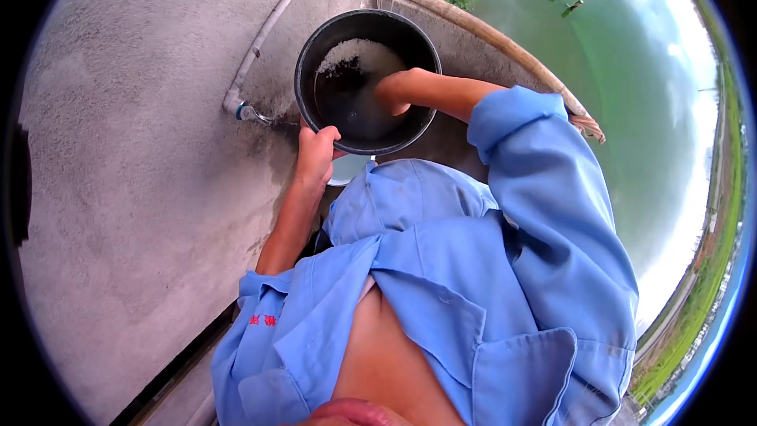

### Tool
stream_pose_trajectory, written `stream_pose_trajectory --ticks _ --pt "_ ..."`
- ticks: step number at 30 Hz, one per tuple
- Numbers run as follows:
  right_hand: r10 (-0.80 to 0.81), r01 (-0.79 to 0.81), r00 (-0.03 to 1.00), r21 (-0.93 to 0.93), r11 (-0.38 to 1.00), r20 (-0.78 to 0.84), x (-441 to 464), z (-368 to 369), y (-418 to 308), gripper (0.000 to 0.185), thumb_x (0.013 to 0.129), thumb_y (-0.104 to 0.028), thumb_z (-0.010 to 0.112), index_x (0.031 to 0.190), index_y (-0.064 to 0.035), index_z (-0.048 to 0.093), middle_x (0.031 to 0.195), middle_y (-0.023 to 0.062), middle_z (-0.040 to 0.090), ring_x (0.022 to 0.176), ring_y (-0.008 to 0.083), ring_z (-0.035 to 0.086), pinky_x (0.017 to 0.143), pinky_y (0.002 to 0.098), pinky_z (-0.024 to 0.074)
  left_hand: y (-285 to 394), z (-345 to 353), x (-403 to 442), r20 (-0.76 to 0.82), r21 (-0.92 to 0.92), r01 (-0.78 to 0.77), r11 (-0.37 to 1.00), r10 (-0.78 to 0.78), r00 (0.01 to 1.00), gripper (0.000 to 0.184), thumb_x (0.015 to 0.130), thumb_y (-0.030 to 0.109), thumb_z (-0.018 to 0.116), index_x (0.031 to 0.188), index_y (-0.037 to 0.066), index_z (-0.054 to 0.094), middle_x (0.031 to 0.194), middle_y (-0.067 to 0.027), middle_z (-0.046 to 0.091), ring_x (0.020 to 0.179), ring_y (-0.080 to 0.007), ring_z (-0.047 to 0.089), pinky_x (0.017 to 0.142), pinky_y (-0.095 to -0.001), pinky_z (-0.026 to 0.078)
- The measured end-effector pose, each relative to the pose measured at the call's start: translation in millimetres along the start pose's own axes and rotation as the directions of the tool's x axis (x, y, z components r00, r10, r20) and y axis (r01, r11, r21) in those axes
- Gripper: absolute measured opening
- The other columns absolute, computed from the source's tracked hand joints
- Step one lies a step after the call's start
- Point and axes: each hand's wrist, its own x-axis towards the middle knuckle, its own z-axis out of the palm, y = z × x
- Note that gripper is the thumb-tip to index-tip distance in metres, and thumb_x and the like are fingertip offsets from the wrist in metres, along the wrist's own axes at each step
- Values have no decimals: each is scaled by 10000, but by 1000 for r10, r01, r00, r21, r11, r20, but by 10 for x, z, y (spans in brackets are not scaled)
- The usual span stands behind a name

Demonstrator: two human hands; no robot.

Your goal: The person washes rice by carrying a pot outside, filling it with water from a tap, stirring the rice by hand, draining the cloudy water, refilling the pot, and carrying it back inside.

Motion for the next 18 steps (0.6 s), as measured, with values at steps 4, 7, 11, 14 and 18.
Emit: stream_pose_trajectory --ticks 4,7,11,14,18 --pt "-17 54 926 86 995 -378 -293 -127 116 316 678 -54 493 971 -88 606 933 128 596 883 264 575 757 369 457 -240 -168 174 65 222 -313 924 306 950 672 631 -86 379 1255 104 214 985 -138 477 730 -216 573 466 -316 514" --pt "-150 252 837 127 960 -527 -659 132 129 288 683 -39 489 957 -39 580 933 151 586 874 283 576 715 368 472 155 -7 -19 9 115 44 992 -45 999 654 634 -84 370 1240 104 211 965 -140 473 693 -228 580 422 -331 517" --pt "-297 364 710 -28 931 -638 -987 674 -73 340 708 -49 465 1043 -37 525 1078 117 524 1043 230 477 948 382 298 172 5 42 5 15 109 994 -110 994 644 632 -85 364 1229 102 212 932 -141 479 656 -211 567 407 -314 500" --pt "-281 287 761 -84 954 -585 -923 757 3 355 734 -66 449 1083 -51 513 1137 108 506 1085 206 452 980 386 258 7 -3 101 57 144 7 990 -16 998 617 634 -80 377 1218 73 249 919 -126 477 653 -162 532 439 -276 467" --pt "-75 34 967 -166 986 -244 -590 550 267 117 677 -213 558 721 -143 641 822 25 623 862 198 574 791 350 411 -124 -89 195 166 233 106 967 -147 975 445 682 4 496 1110 -4 375 814 -60 505 622 -126 477 458 -253 416"
